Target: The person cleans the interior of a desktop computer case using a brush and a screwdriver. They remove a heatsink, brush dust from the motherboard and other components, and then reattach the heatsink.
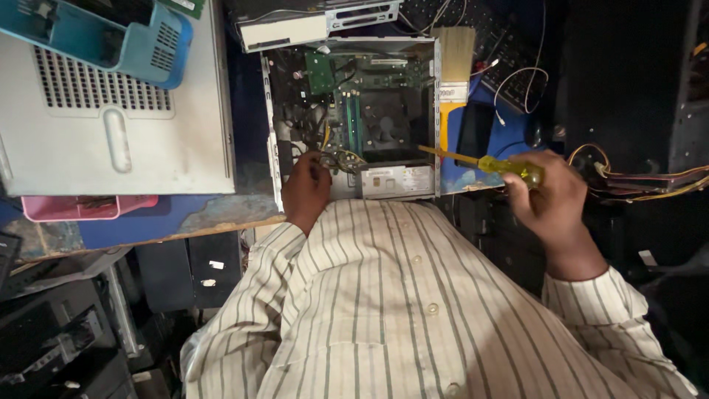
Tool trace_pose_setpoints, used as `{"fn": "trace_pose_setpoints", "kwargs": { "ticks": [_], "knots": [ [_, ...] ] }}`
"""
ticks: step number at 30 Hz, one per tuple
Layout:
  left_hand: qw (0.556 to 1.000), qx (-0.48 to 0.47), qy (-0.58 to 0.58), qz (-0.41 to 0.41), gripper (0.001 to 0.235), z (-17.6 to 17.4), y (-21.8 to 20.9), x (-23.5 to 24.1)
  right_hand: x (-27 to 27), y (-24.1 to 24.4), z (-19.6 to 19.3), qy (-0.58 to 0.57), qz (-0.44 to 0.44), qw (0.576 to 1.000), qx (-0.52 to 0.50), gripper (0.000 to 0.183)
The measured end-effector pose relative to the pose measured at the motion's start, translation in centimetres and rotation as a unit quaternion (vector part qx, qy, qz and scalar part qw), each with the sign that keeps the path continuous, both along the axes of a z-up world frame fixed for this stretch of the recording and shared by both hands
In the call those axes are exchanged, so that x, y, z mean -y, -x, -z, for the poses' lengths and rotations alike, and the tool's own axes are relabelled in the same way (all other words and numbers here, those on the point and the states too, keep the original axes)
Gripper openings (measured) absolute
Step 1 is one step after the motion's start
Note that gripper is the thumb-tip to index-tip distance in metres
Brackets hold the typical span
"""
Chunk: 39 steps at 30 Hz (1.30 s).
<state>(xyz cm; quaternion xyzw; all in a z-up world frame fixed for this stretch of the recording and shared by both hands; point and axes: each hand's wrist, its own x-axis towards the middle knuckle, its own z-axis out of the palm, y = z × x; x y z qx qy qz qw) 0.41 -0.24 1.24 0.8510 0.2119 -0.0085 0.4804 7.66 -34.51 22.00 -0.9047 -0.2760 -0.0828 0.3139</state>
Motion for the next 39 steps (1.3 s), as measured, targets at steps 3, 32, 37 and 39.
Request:
{"fn": "trace_pose_setpoints", "kwargs": {
  "ticks": [3, 32, 37, 39],
  "knots": [
    [1.000, -0.006, -0.005, 0.002, 0.032, -0.1, 0.0, 0.1, 0.2, 0.1, 0.3, 0.002, -0.001, 1.000, -0.007, 0.020],
    [0.946, 0.170, 0.067, 0.266, 0.029, -8.0, -5.4, 3.7, -7.1, -3.6, -4.2, 0.110, -0.159, 0.981, -0.007, 0.030],
    [0.872, 0.327, 0.077, 0.356, 0.031, -10.2, -8.5, 6.0, -8.2, -4.7, -3.8, 0.042, -0.244, 0.967, -0.061, 0.032],
    [0.876, 0.282, 0.073, 0.384, 0.022, -10.1, -9.7, 6.7, -8.4, -5.2, -3.6, 0.005, -0.244, 0.967, -0.077, 0.029]
  ]
}}
